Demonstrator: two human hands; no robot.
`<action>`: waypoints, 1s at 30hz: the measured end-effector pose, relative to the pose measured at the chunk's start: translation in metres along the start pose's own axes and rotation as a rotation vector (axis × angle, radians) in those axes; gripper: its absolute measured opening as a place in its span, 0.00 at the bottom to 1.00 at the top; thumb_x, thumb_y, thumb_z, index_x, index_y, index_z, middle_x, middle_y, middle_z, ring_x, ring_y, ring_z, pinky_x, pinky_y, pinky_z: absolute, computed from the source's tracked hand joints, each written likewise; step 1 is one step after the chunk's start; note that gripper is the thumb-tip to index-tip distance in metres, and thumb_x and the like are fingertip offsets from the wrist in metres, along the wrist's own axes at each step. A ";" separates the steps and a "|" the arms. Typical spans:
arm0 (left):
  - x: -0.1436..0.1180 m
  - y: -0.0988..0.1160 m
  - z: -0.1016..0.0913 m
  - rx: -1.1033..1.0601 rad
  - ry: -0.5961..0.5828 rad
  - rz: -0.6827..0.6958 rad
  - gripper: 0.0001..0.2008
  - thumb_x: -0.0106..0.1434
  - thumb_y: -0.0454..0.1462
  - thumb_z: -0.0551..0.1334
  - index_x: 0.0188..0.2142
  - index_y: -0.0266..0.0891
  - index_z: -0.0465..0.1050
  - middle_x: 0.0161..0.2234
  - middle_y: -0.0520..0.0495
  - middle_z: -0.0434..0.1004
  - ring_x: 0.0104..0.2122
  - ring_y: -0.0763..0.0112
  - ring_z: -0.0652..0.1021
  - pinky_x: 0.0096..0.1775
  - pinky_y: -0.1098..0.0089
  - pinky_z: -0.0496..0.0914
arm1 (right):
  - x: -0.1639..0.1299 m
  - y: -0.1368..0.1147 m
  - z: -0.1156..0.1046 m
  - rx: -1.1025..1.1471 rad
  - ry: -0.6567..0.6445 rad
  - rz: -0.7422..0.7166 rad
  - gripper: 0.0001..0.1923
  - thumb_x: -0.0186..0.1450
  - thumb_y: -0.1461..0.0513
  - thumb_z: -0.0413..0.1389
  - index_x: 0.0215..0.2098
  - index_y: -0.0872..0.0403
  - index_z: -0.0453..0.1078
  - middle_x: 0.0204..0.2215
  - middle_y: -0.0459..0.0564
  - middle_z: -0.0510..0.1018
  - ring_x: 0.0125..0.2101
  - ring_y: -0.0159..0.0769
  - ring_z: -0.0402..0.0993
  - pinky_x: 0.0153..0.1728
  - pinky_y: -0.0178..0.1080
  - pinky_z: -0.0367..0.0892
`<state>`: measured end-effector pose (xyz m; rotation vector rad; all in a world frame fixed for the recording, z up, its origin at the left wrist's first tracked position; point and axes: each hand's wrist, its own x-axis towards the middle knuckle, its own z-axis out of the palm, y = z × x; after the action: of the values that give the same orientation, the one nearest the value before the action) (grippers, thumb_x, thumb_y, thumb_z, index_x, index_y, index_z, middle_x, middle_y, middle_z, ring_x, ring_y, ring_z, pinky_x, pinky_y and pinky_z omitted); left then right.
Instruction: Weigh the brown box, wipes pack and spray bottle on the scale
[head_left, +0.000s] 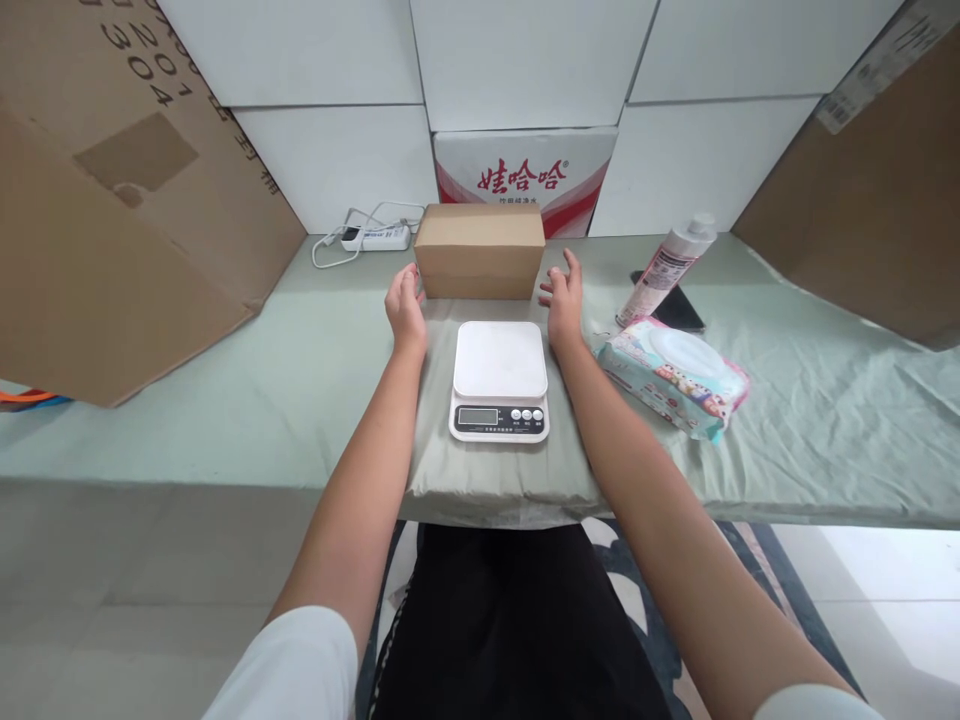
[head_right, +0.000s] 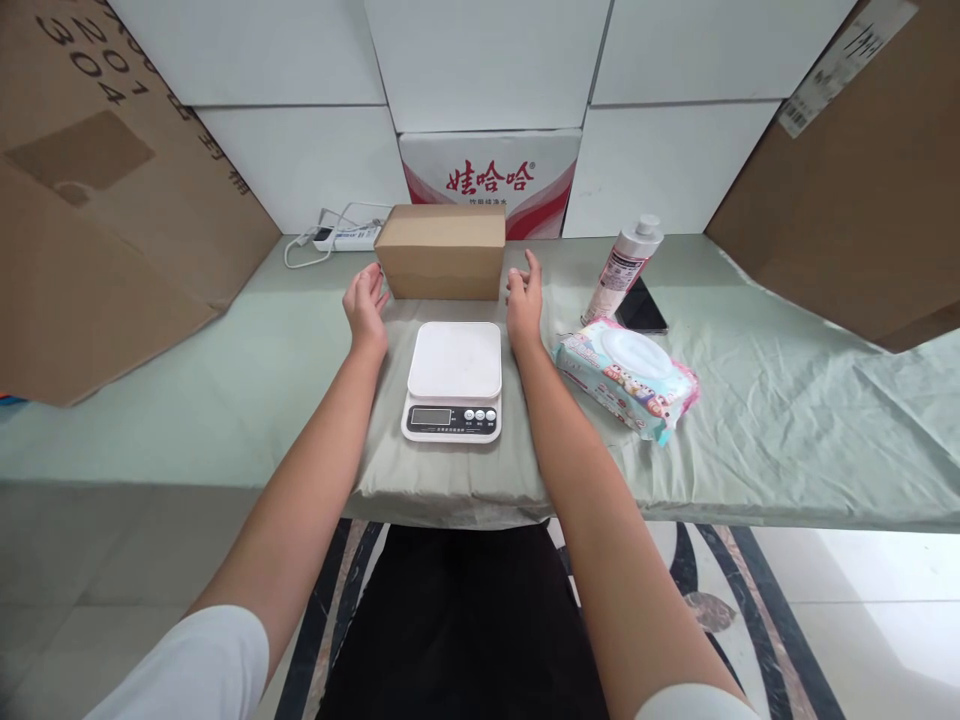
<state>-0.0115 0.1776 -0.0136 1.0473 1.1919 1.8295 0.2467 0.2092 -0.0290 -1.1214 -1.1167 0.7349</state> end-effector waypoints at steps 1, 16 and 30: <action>0.000 0.000 0.000 0.000 0.002 -0.001 0.30 0.68 0.59 0.59 0.57 0.43 0.78 0.67 0.37 0.74 0.72 0.50 0.68 0.68 0.55 0.67 | 0.000 0.000 0.000 0.001 0.001 -0.001 0.36 0.71 0.43 0.48 0.74 0.44 0.53 0.51 0.54 0.74 0.44 0.42 0.76 0.41 0.45 0.75; -0.003 0.003 0.001 -0.003 0.004 -0.013 0.28 0.68 0.58 0.60 0.55 0.43 0.78 0.66 0.36 0.75 0.71 0.49 0.69 0.66 0.54 0.69 | 0.005 0.011 -0.003 -0.017 -0.058 -0.013 0.36 0.67 0.42 0.55 0.69 0.46 0.59 0.46 0.51 0.77 0.41 0.41 0.78 0.40 0.44 0.75; 0.000 0.000 0.001 -0.014 -0.002 -0.022 0.28 0.68 0.58 0.60 0.56 0.43 0.78 0.65 0.36 0.76 0.71 0.50 0.69 0.66 0.55 0.69 | -0.002 0.006 -0.002 -0.048 -0.075 0.004 0.31 0.67 0.49 0.57 0.65 0.48 0.63 0.46 0.50 0.78 0.41 0.39 0.78 0.44 0.44 0.75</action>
<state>-0.0107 0.1781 -0.0139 1.0244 1.1834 1.8173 0.2485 0.2088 -0.0354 -1.1443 -1.2005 0.7619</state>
